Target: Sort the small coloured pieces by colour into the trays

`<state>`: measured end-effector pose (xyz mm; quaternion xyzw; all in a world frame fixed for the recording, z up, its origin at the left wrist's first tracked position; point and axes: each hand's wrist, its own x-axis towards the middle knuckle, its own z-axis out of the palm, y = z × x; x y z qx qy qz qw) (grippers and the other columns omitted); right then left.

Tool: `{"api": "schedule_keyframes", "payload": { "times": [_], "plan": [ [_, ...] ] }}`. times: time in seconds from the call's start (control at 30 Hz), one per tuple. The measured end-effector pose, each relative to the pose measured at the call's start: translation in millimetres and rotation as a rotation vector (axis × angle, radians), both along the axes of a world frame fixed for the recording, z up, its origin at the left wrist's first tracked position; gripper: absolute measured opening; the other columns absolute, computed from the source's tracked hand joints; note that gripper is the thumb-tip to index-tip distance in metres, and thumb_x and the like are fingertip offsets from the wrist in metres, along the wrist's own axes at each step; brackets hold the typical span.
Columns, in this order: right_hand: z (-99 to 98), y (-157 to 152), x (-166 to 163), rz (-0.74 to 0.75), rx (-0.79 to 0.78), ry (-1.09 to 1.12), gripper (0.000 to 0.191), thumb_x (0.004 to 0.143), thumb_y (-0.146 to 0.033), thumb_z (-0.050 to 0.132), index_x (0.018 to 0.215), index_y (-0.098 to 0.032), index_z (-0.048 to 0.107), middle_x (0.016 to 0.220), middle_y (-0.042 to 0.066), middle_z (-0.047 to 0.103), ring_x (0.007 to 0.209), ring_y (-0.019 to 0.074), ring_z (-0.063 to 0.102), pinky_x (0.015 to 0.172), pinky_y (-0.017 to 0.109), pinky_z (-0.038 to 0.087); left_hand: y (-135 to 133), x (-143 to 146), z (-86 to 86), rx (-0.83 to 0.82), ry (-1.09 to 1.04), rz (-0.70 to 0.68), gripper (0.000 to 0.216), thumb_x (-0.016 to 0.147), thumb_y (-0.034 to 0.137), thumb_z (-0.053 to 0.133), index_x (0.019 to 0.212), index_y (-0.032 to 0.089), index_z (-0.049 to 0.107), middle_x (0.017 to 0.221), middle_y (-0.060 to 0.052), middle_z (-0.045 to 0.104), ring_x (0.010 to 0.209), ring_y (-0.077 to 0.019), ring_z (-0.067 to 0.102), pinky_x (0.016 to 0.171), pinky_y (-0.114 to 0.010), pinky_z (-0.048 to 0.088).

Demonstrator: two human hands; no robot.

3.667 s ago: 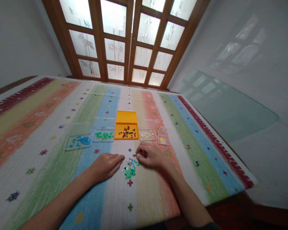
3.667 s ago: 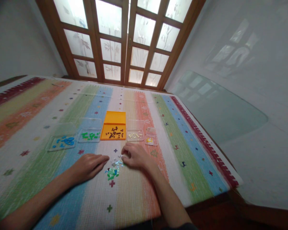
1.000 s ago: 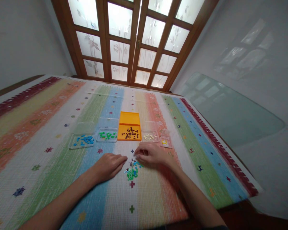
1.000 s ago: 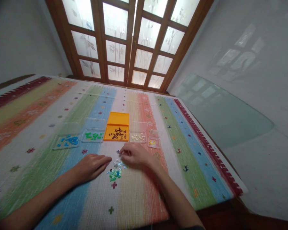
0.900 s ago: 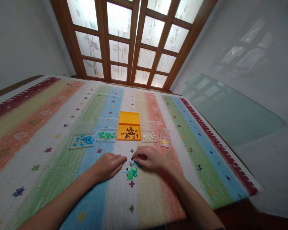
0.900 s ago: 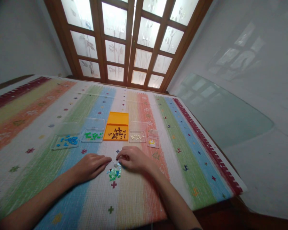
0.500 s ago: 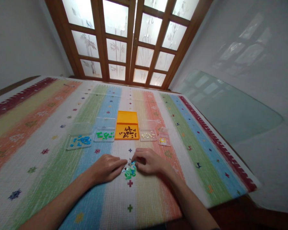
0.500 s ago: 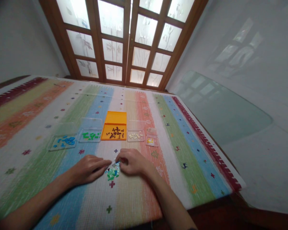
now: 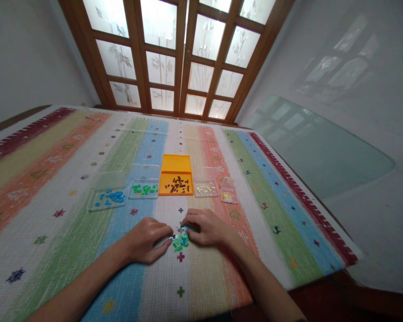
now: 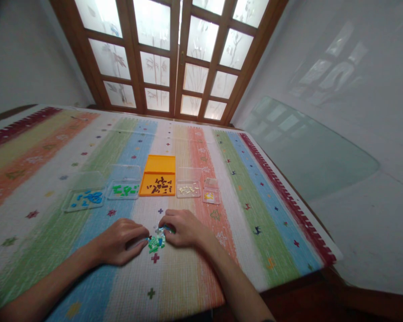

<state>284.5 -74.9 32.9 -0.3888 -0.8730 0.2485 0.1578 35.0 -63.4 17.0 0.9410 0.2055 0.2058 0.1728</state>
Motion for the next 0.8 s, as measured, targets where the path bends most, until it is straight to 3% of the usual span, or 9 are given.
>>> {"api": "schedule_keyframes", "payload": {
  "times": [0.23, 0.47, 0.6, 0.8],
  "plan": [
    [0.5, -1, -3, -0.007, -0.02, -0.015, 0.021, 0.081, -0.011, 0.06, 0.097, -0.018, 0.072, 0.095, 0.006, 0.07, 0.08, 0.0163, 0.061, 0.072, 0.026, 0.043, 2, 1, -2.1, 0.003, -0.029, -0.003, 0.019, 0.094, 0.017, 0.047, 0.083, 0.018, 0.062, 0.064, 0.0, 0.065, 0.054, -0.0149, 0.062, 0.054, -0.028, 0.04],
    [1.3, -1, -3, -0.044, -0.018, -0.003, 0.016, 0.079, -0.011, 0.062, 0.091, -0.018, 0.07, 0.083, 0.002, 0.067, 0.069, 0.0135, 0.052, 0.065, 0.025, 0.036, 11, -8, -1.5, 0.048, -0.065, 0.102, 0.022, 0.097, 0.02, 0.046, 0.089, 0.016, 0.066, 0.064, -0.001, 0.067, 0.053, -0.014, 0.062, 0.056, -0.025, 0.043],
    [0.9, -1, -3, -0.038, -0.022, 0.003, 0.015, 0.079, -0.01, 0.062, 0.091, -0.018, 0.069, 0.082, 0.002, 0.066, 0.068, 0.0133, 0.052, 0.064, 0.025, 0.036, 29, -31, 7.6, 0.018, -0.092, 0.298, 0.022, 0.098, 0.028, 0.048, 0.095, 0.018, 0.067, 0.059, 0.003, 0.063, 0.048, -0.0112, 0.057, 0.052, -0.022, 0.041],
    [0.7, -2, -3, -0.033, -0.008, -0.025, 0.014, 0.08, -0.012, 0.063, 0.092, -0.017, 0.07, 0.083, 0.003, 0.068, 0.07, 0.014, 0.054, 0.066, 0.026, 0.037, 53, -87, 36.9, 0.025, -0.09, 0.771, 0.032, 0.094, 0.042, 0.049, 0.096, 0.017, 0.068, 0.057, 0.005, 0.056, 0.047, -0.0106, 0.05, 0.053, -0.021, 0.038]
  ]
}}
